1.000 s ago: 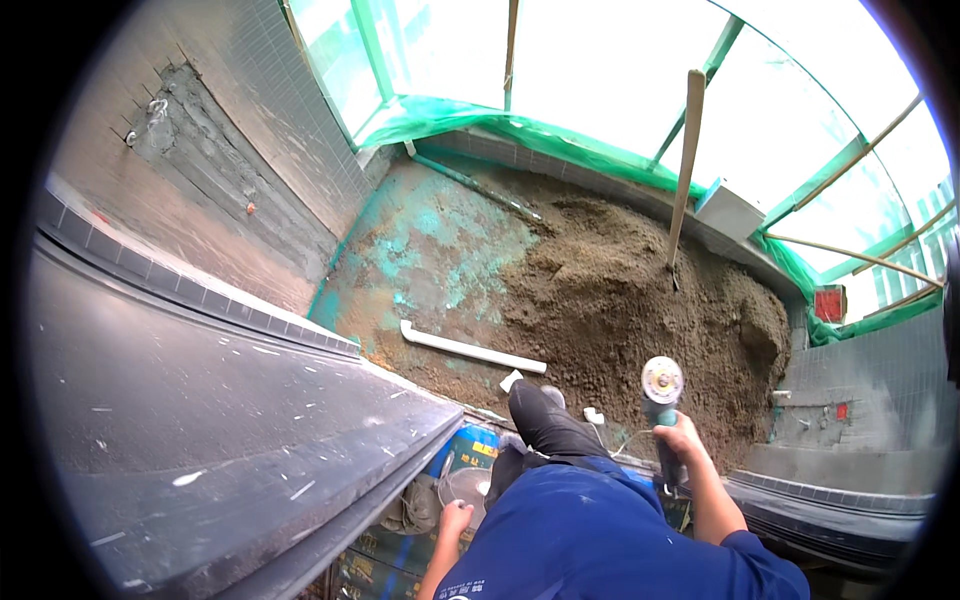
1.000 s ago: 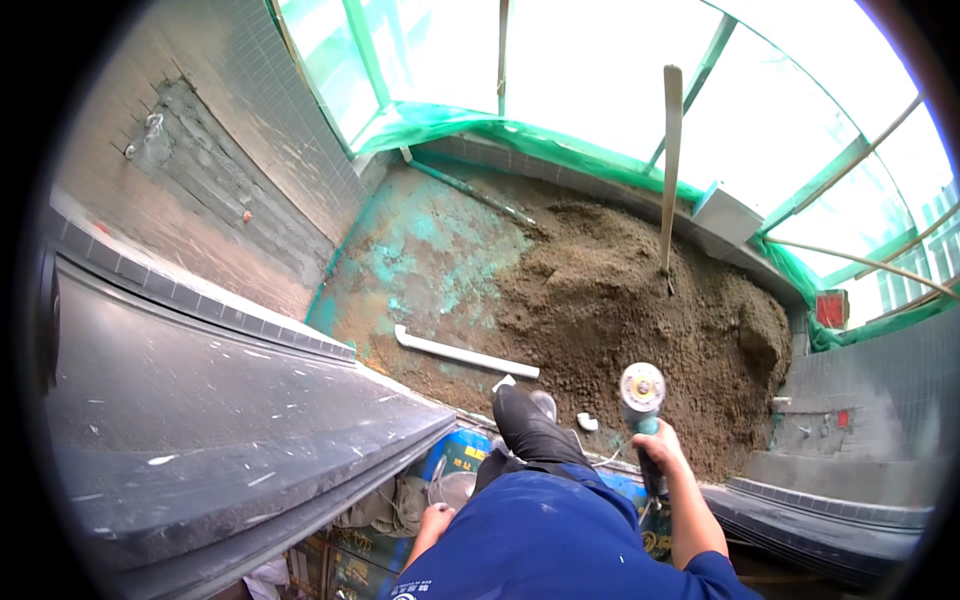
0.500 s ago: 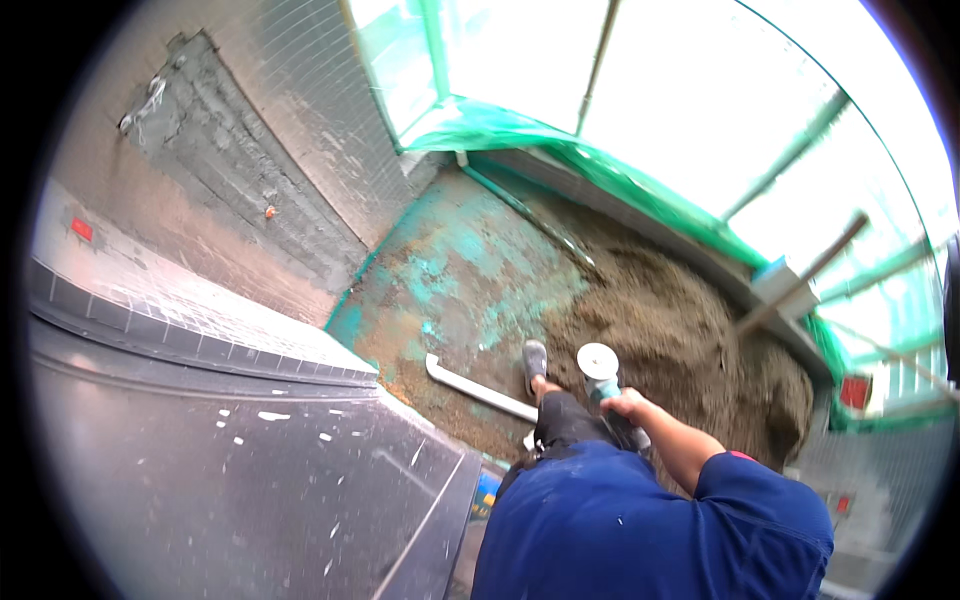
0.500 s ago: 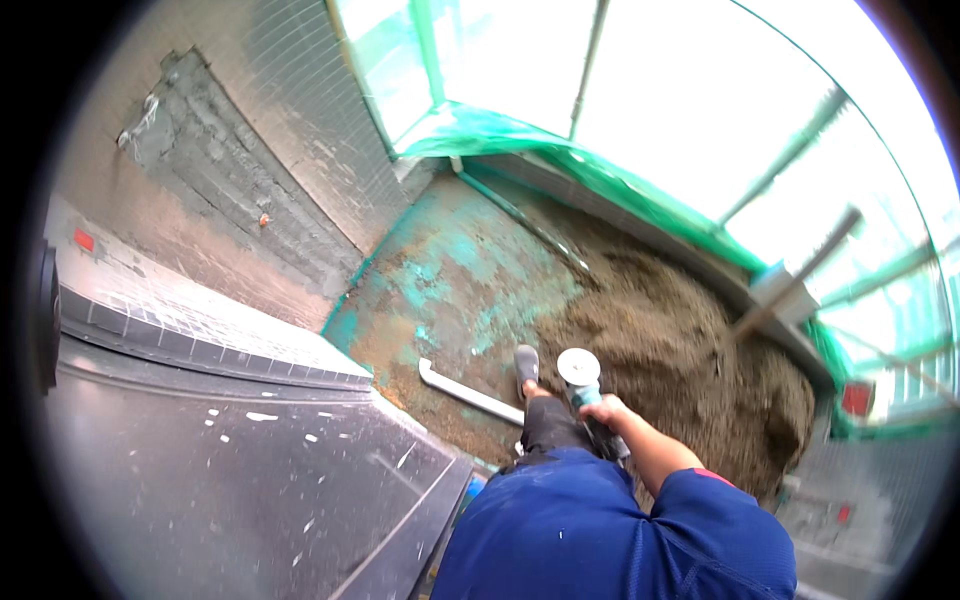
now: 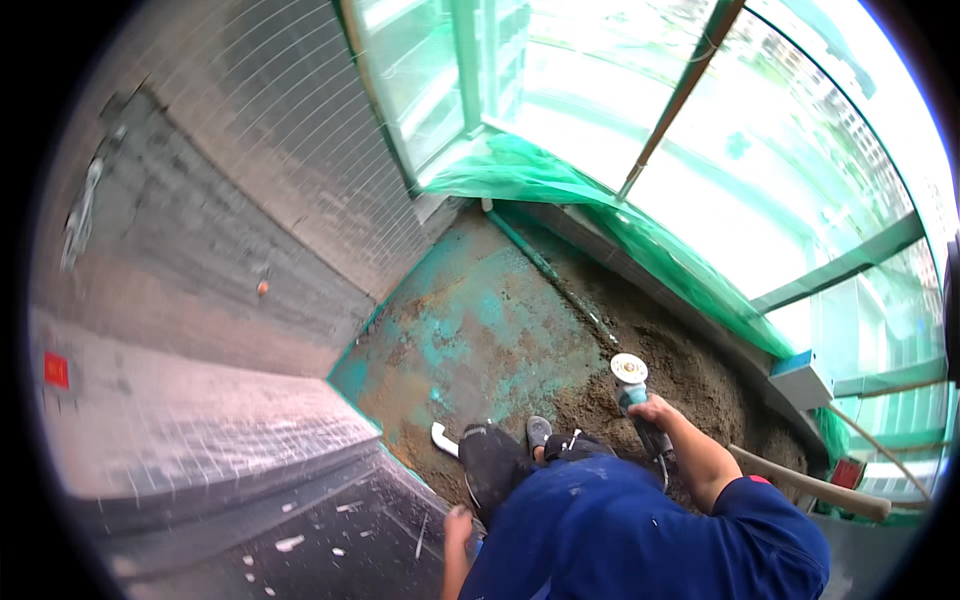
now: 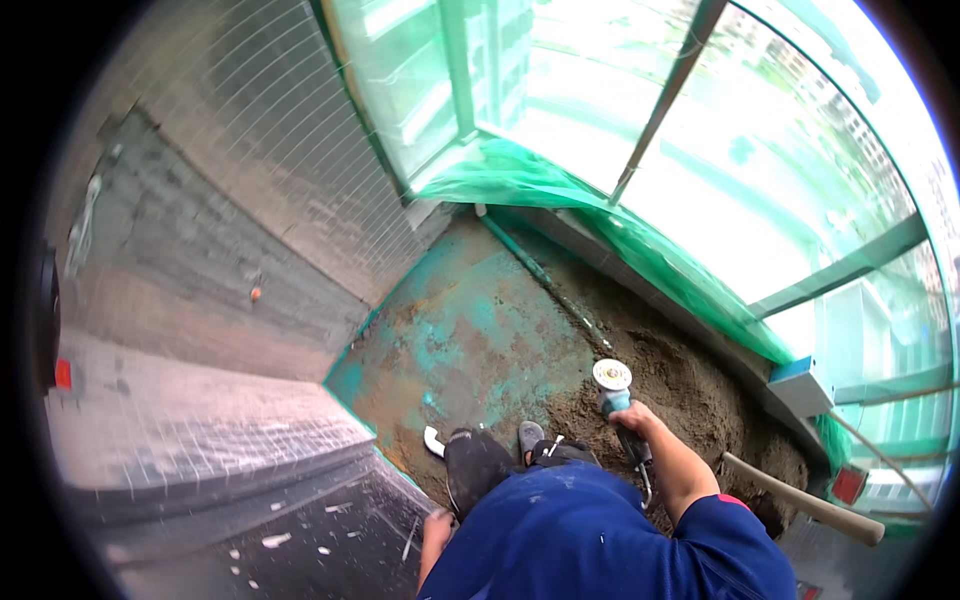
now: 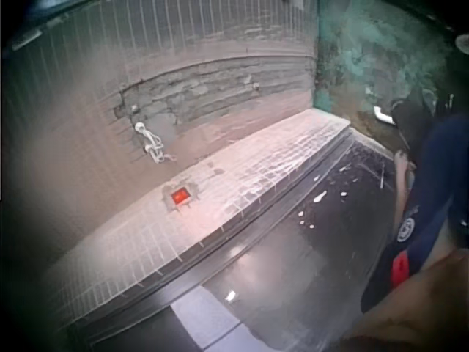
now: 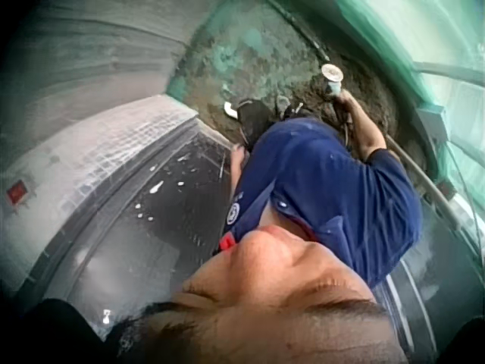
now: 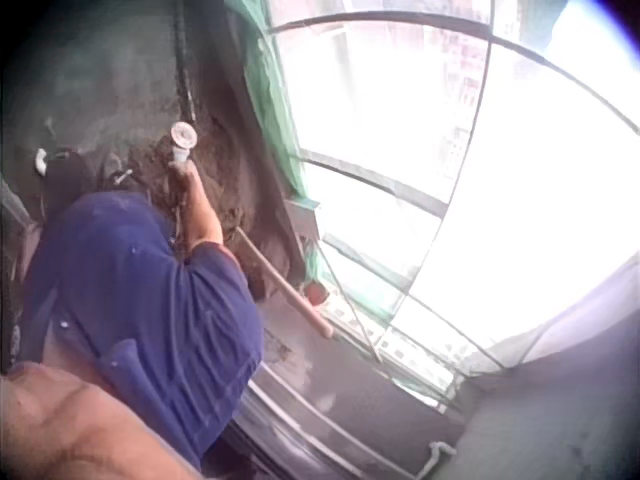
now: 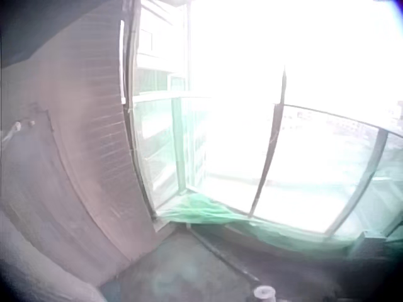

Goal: The person cuts a section of green PVC pipe using an angle grinder, removes the damaged portion with a hammer and chisel, and fits a replacement pipe segment into the gap.

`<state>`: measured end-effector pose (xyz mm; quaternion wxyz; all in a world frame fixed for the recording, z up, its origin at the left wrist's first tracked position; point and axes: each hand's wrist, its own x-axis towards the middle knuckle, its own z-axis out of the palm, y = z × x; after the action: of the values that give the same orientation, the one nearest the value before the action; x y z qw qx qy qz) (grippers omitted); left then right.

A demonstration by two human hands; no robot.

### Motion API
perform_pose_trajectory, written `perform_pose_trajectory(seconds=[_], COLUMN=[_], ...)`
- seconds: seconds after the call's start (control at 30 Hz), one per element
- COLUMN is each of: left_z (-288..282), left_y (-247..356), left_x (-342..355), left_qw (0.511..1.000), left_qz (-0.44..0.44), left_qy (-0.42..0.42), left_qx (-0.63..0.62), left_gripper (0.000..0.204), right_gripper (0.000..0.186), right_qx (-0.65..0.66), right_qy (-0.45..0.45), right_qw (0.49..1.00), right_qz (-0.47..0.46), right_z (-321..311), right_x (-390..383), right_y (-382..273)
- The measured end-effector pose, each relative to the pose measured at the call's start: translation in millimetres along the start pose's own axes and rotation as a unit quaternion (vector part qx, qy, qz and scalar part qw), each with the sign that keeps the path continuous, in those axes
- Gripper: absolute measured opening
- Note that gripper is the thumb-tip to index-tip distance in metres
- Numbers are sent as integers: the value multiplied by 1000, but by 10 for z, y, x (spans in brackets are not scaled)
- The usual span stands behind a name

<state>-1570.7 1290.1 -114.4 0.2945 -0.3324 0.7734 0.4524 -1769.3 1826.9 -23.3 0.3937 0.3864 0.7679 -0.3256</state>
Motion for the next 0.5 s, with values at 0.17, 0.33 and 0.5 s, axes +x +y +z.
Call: perform_pose_trajectory(seconds=[0.17, 0.33, 0.5], left_z=[-214, -300, -643], left_y=[1972, 3182, 4178], left_x=[803, 1639, 2261], left_qw=[982, 853, 778], left_qz=[185, 365, 306], left_qy=[-20, -207, -251], left_qx=[32, 309, 488], left_gripper=[34, 36, 30], right_gripper=[45, 41, 67], right_qx=[299, 657, 805], right_qy=[-81, -231, -245], right_qw=[951, 716, 509], right_qz=[17, 38, -181], right_z=[-37, 50, 102], right_x=[273, 283, -442], right_y=[-381, -697, -1038])
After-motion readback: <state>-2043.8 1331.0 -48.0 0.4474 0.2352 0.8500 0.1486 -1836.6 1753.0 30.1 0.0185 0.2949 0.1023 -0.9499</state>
